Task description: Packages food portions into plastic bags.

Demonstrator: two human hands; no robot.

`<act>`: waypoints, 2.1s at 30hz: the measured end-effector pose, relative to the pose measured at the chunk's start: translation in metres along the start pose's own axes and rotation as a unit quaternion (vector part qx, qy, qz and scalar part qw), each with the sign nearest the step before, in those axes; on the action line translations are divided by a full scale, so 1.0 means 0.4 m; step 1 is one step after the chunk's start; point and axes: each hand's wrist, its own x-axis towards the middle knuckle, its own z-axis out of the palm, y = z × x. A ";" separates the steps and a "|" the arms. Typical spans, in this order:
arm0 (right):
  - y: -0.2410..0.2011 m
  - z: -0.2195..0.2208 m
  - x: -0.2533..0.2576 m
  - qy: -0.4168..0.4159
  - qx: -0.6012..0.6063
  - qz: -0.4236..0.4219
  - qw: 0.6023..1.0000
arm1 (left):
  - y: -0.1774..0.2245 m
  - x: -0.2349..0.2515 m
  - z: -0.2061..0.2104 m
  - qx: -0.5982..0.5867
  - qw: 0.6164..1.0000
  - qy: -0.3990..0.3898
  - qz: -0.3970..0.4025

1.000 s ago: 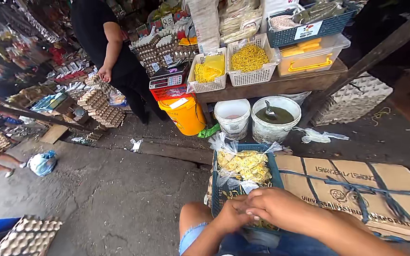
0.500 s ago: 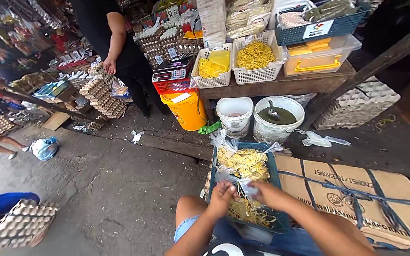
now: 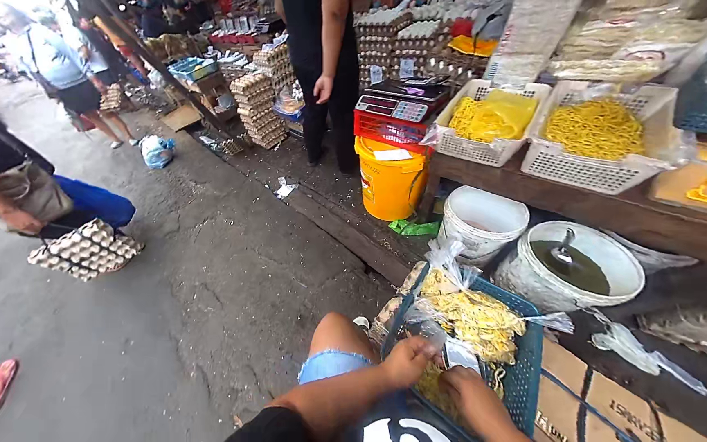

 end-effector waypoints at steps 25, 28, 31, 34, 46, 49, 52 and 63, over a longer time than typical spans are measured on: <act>-0.147 -0.265 -0.197 0.320 0.318 -0.131 0.883 | -0.032 -0.010 0.024 -0.006 1.000 -0.022 0.010; -0.161 -0.269 -0.199 0.310 0.339 -0.156 0.875 | -0.025 -0.012 0.024 0.003 1.000 -0.022 0.005; -0.170 -0.277 -0.205 0.304 0.347 -0.174 0.870 | -0.027 -0.014 0.022 0.010 1.000 -0.019 0.014; -0.170 -0.281 -0.206 0.294 0.351 -0.171 0.873 | -0.034 -0.017 0.025 0.017 0.999 -0.016 0.033; -0.154 -0.269 -0.202 0.269 0.325 -0.142 0.896 | -0.039 -0.022 0.027 0.071 0.993 -0.006 0.093; -0.148 -0.258 -0.196 0.233 0.294 -0.112 0.920 | -0.038 -0.021 0.026 0.066 0.994 -0.002 0.087; -0.149 -0.260 -0.196 0.245 0.296 -0.114 0.916 | -0.035 -0.022 0.023 0.070 0.994 -0.008 0.082; -0.132 -0.286 -0.210 0.271 0.322 -0.109 0.900 | -0.037 -0.018 0.020 0.049 0.995 -0.002 0.086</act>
